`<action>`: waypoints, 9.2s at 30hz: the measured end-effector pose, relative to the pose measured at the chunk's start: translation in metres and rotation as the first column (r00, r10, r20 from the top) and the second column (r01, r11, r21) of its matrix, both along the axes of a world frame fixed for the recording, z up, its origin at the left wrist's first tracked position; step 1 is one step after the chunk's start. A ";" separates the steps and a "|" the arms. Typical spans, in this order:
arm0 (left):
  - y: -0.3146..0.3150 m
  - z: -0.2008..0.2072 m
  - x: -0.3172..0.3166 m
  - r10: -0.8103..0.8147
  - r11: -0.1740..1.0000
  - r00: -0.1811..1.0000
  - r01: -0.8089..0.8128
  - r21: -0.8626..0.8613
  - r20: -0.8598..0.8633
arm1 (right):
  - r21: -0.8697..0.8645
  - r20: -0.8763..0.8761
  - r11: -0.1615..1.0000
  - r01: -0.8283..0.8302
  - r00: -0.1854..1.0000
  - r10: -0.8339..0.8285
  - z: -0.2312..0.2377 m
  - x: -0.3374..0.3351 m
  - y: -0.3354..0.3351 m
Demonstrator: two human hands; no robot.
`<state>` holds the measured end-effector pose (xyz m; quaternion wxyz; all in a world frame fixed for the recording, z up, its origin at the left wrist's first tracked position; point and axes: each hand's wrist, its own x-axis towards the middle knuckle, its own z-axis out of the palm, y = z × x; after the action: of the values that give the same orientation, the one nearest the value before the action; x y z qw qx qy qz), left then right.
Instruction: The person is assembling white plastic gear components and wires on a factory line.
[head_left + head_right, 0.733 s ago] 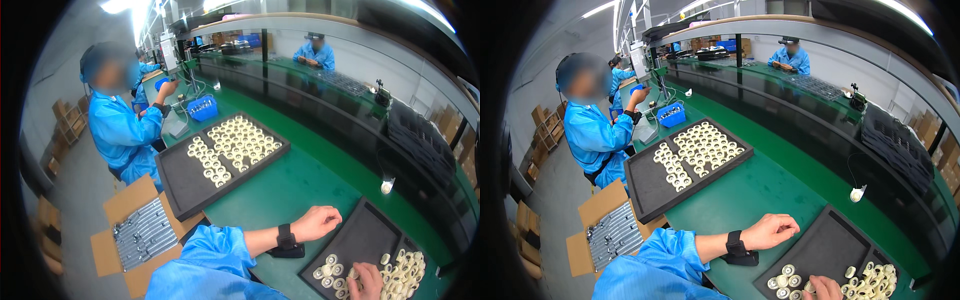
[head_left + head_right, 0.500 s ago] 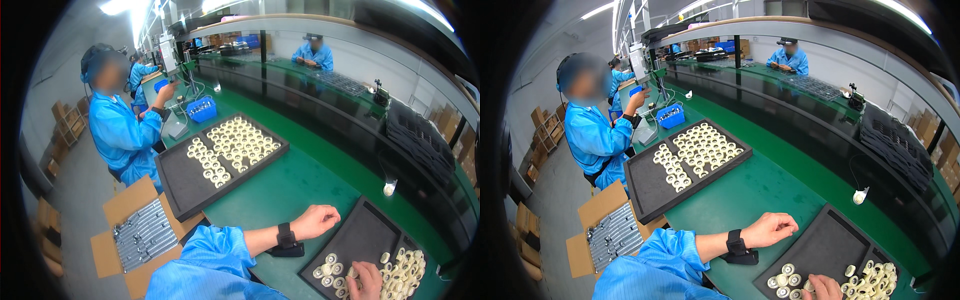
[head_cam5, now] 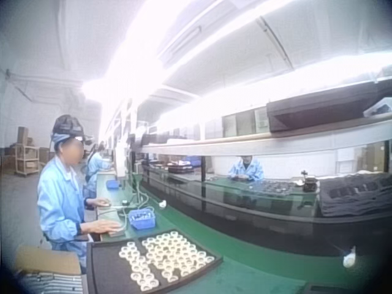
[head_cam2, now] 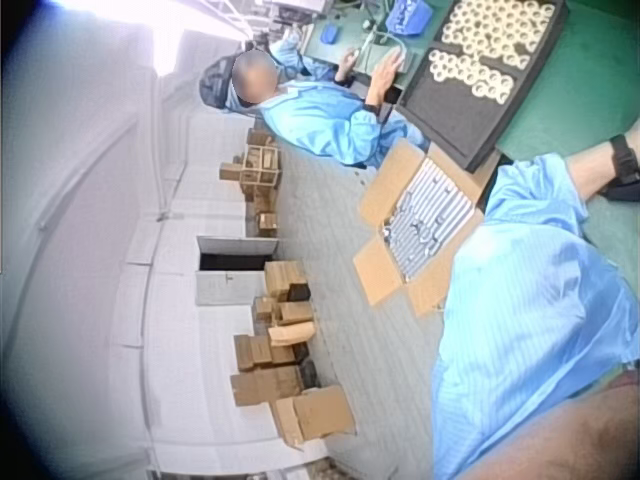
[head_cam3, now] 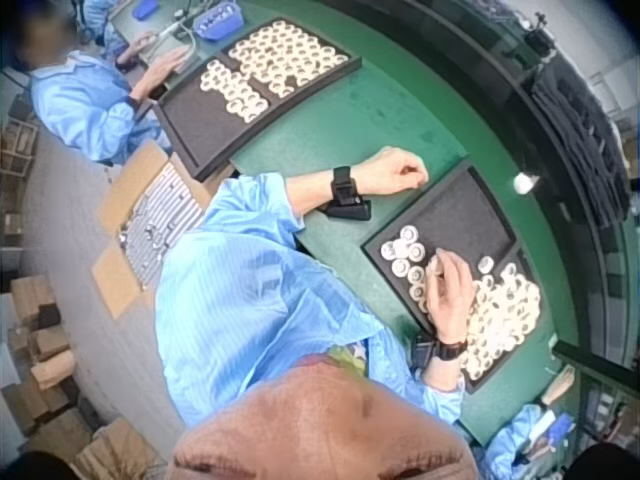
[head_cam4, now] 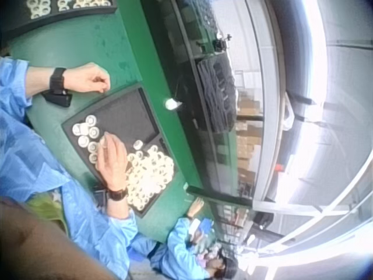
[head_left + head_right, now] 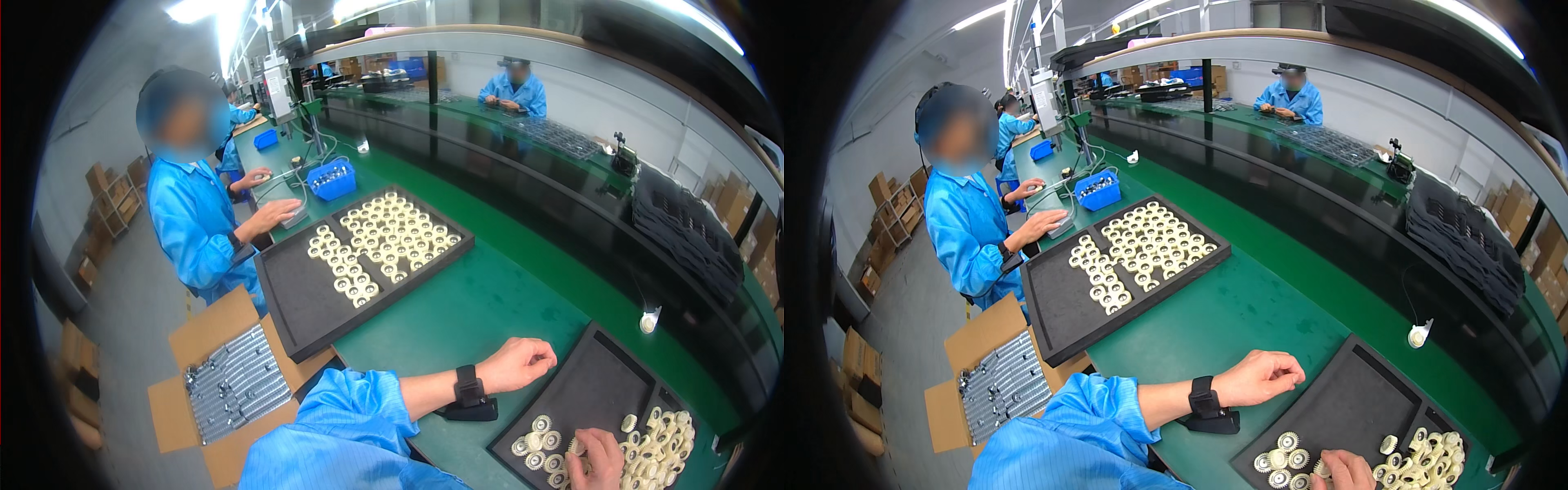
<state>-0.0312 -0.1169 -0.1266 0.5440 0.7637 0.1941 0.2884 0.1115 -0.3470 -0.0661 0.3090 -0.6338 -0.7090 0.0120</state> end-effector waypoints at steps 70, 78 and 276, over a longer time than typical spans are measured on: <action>0.008 0.004 -0.006 -0.232 0.970 0.910 0.190 -0.150 -0.344 | 0.175 -0.110 0.985 0.008 0.994 0.012 -0.051 0.019 -0.004; 0.007 0.003 -0.007 -0.207 0.974 0.916 0.159 -0.163 -0.345 | 0.141 -0.086 0.990 0.000 0.996 0.012 -0.050 0.018 -0.005; 0.084 0.080 0.111 0.091 0.988 0.942 -0.126 0.090 0.322 | 0.100 -0.156 0.990 0.097 0.985 -0.080 -0.025 0.010 0.002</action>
<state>0.0799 -0.0330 -0.0461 0.5088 0.7241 0.1300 0.4470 0.1214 -0.3447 -0.0912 0.3957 -0.6444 -0.6543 0.0081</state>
